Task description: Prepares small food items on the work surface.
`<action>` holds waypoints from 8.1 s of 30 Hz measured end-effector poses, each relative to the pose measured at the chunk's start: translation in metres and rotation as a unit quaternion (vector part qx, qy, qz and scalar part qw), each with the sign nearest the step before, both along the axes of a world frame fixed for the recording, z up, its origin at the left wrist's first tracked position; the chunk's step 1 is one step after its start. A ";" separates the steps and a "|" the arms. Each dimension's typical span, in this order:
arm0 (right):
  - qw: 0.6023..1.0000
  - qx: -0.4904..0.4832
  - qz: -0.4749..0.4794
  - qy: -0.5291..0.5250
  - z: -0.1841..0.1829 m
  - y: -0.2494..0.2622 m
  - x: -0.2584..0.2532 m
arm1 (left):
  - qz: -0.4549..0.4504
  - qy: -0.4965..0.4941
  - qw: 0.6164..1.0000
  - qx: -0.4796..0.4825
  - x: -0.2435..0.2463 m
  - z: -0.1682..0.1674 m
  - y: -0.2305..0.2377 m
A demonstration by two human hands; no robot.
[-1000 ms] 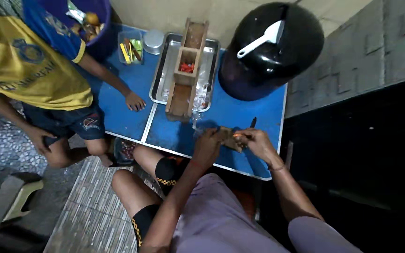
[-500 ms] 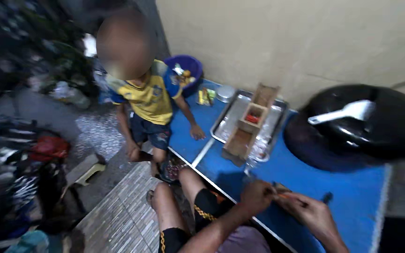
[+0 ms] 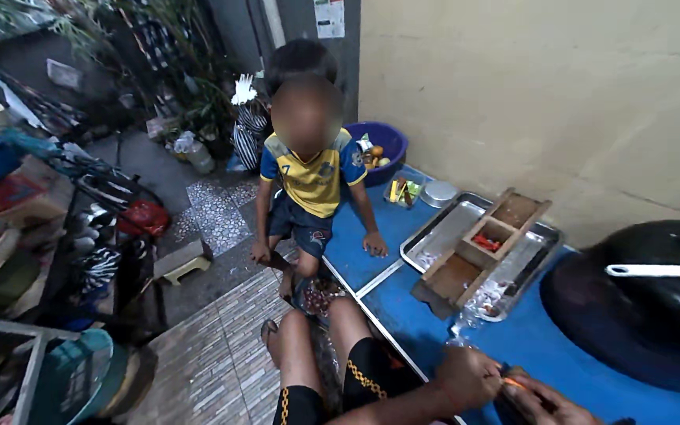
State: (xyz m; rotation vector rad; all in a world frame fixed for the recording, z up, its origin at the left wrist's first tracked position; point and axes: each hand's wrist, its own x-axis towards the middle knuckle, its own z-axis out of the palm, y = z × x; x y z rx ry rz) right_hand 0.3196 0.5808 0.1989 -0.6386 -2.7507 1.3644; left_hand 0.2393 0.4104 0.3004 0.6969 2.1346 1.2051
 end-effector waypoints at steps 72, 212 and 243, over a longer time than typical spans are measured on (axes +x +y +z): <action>0.963 -0.255 -0.063 0.057 -0.044 0.006 -0.029 | 0.194 -0.256 0.920 0.224 -0.025 -0.182 0.031; 0.997 -0.008 -0.044 -0.067 -0.133 0.031 -0.044 | 0.109 0.116 0.986 -0.047 -0.014 -0.255 0.055; 0.995 0.014 0.061 0.080 -0.141 0.027 -0.025 | 0.135 -0.262 0.955 0.046 -0.019 -0.253 0.065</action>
